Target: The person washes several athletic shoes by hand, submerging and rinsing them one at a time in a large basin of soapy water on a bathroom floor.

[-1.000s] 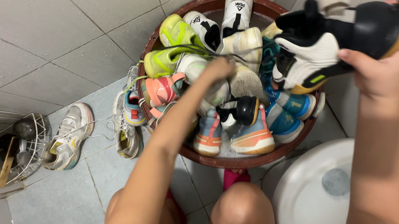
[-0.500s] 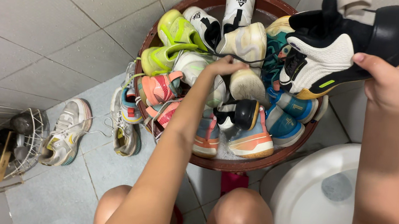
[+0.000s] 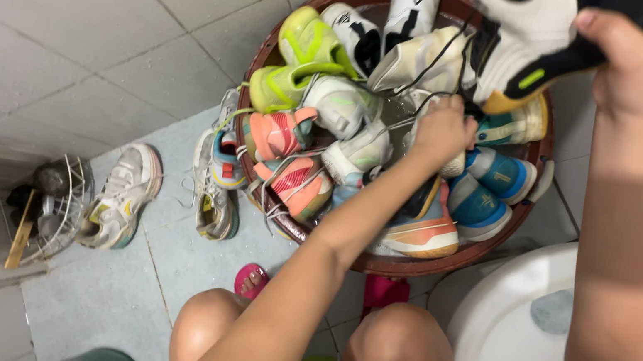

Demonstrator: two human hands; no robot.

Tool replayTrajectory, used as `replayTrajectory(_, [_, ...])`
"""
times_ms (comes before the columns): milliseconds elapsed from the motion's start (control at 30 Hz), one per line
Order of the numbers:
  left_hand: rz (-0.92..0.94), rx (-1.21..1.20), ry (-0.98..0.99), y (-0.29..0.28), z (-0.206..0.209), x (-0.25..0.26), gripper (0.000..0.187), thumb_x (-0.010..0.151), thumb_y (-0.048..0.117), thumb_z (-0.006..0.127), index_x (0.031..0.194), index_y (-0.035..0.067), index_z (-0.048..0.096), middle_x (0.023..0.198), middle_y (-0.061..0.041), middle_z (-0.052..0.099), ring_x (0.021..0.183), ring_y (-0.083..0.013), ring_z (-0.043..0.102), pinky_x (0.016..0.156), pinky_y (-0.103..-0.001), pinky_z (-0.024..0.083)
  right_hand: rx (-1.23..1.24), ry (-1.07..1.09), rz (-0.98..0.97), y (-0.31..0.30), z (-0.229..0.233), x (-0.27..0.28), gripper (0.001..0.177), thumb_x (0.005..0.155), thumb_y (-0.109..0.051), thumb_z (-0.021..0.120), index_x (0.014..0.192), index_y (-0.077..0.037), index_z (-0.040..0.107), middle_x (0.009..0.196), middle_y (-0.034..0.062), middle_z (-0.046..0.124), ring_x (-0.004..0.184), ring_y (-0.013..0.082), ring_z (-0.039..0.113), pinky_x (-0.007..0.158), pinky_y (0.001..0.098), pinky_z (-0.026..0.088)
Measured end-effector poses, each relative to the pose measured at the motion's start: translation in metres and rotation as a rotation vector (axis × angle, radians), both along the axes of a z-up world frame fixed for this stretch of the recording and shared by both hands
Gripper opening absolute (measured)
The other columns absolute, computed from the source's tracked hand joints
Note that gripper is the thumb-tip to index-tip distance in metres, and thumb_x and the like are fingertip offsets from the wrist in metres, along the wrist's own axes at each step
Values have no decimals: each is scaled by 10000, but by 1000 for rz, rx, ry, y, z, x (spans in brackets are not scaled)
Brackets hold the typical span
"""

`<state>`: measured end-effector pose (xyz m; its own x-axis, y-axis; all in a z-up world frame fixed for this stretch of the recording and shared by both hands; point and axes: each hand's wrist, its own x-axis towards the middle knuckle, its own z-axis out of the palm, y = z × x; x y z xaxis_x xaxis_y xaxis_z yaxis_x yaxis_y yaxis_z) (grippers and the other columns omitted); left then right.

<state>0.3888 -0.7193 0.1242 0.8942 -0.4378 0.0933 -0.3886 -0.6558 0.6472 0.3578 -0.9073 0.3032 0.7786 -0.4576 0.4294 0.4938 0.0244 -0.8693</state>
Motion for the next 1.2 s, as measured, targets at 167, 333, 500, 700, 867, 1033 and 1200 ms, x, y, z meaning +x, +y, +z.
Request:
replayTrajectory(167, [-23, 141, -98, -4, -1, -20, 688, 886, 431, 583, 1304, -114, 540, 1327, -313, 585, 1184, -455, 621, 1028, -502, 512, 119, 148, 180, 23, -22, 48, 459, 903, 188, 756, 1258, 121, 473, 1133, 201, 536, 934, 264, 616, 846, 367, 538])
replayTrajectory(333, [-86, -38, -221, 14, 8, -36, 921, 793, 438, 628, 1414, -207, 415, 1401, -382, 492, 1221, -493, 586, 1025, -521, 484, -442, 107, 118, 76, -56, 76, 825, 885, 47, 933, 1507, 0, 395, 1520, 142, 530, 1417, 259, 552, 1243, 415, 474])
replayTrajectory(500, [-425, -153, -523, 70, 33, -45, 780, 669, 432, 712, 1247, -68, 560, 1271, -287, 618, 1186, -429, 656, 1008, -522, 515, -661, 228, 329, 120, -72, 68, 955, 753, -145, 940, 1500, -81, 349, 1411, 94, 432, 1354, 219, 487, 1226, 359, 426])
replayTrajectory(700, [-438, 61, -274, 186, 140, 20, 331, 858, 367, 782, 1033, 107, 673, 1021, -154, 706, 964, -350, 693, 857, -484, 544, -1362, 896, 331, 137, -4, 53, 1034, 563, -304, 1012, 1402, -89, 447, 1253, 198, 616, 1269, 398, 541, 1145, 470, 420])
replayTrajectory(867, [-275, 314, -489, 177, 165, 53, 1123, 540, 573, 861, 1336, -96, 437, 1286, -216, 570, 1192, -366, 514, 956, -588, 395, -1801, 943, 318, 184, -30, 86, 1087, 453, -263, 1030, 1349, 4, 474, 1336, 190, 580, 1325, 375, 501, 1044, 538, 445])
replayTrajectory(1033, [-351, 599, -418, 140, 72, 39, 997, 732, 562, 767, 1399, -82, 401, 1464, -271, 492, 1341, -377, 460, 1113, -573, 324, -1744, 682, 185, 167, -107, 46, 990, 549, -281, 956, 1383, 7, 506, 1302, 187, 599, 1274, 365, 532, 1143, 523, 401])
replayTrajectory(1200, [-300, 527, -418, 110, -13, 82, 867, 829, 515, 734, 1371, -116, 488, 1384, -319, 543, 1283, -395, 548, 1112, -490, 394, -1623, 906, 159, 164, -128, 73, 1021, 501, -274, 975, 1356, 1, 489, 1315, 191, 558, 1300, 381, 472, 1173, 652, 241])
